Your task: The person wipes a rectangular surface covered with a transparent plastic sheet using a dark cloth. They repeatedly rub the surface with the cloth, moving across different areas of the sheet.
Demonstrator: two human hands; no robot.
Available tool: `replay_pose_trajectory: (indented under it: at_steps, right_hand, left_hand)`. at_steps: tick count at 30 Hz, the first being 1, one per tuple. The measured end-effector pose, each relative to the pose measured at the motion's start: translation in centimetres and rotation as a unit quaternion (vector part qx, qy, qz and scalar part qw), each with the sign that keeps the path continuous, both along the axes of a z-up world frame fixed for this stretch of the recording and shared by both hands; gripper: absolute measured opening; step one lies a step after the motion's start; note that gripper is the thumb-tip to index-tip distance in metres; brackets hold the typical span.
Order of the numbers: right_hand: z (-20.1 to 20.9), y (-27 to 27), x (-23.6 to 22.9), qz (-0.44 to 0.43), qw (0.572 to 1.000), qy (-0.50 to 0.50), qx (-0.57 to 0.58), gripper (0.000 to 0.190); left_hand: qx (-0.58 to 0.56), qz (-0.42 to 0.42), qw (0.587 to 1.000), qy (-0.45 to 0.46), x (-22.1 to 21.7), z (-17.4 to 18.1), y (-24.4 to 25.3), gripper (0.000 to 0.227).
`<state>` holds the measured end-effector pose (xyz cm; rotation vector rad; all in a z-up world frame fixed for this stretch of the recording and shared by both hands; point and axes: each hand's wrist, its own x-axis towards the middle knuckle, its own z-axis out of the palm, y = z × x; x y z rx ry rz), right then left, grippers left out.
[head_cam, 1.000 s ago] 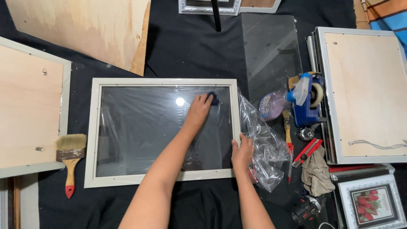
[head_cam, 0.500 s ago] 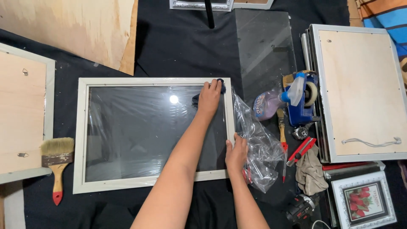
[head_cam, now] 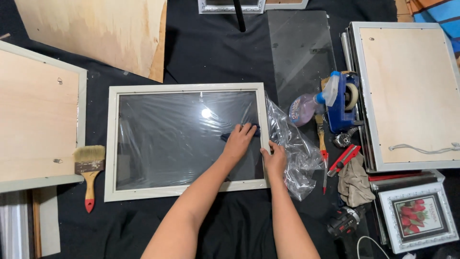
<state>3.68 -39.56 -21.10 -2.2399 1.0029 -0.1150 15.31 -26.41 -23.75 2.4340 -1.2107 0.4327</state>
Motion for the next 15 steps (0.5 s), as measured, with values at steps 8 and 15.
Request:
replay_pose_trajectory:
  at_steps: [8,15]
  right_hand:
    - [-3.3,-3.4,-0.1,0.007,0.997,0.021,0.071,0.030]
    - [-3.7,-3.7,-0.1,0.009,0.996,0.031,0.080,0.032]
  left_hand:
    - [0.052,-0.059,0.996,0.042,-8.3,1.3,3.0,0.039]
    - [0.117,-0.198,0.972,0.057,-12.2,6.2,5.8,0.030]
